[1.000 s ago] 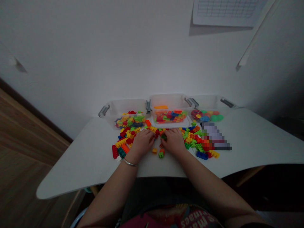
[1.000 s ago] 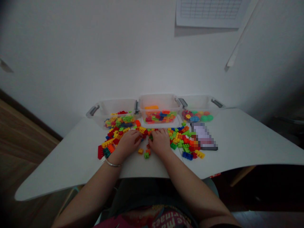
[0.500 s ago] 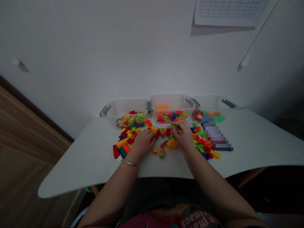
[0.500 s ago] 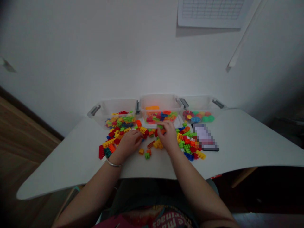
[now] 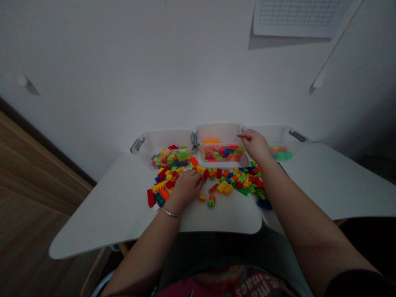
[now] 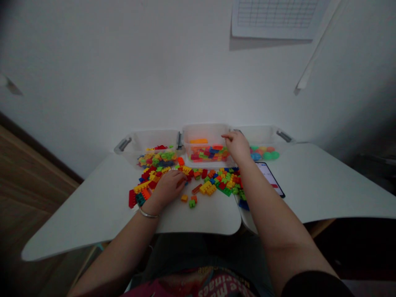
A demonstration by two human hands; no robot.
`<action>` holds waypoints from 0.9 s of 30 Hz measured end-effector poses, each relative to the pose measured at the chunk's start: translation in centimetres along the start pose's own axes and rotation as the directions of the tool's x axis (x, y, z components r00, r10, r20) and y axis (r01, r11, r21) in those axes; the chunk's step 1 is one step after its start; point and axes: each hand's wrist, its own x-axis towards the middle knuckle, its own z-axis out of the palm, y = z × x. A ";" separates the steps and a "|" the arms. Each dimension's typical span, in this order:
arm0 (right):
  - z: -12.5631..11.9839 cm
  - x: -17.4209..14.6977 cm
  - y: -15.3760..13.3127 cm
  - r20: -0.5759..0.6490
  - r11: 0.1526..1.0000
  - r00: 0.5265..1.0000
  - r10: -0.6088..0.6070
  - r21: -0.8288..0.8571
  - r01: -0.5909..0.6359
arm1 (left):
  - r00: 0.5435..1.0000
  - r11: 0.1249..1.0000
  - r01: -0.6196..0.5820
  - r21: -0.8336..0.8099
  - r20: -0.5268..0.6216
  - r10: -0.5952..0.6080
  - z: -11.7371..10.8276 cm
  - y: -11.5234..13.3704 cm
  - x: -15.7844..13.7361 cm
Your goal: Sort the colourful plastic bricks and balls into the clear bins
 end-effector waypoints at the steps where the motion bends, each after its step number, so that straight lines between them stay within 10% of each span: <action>1: 0.0 0.1 -0.1 0.054 0.998 0.999 0.001 -0.067 0.002 | 1.000 1.000 -0.002 0.002 0.001 0.002 0.1 0.0 0.0; 9: 0.4 -0.3 -1.7 0.278 0.912 0.960 -0.036 -0.384 0.146 | 1.000 1.000 0.004 -0.001 0.025 -0.004 0.0 0.2 0.1; 27: 0.5 -0.1 -0.5 0.217 0.992 0.975 -0.051 -0.104 0.075 | 1.000 1.000 -0.002 -0.007 0.009 0.002 -0.1 0.0 0.0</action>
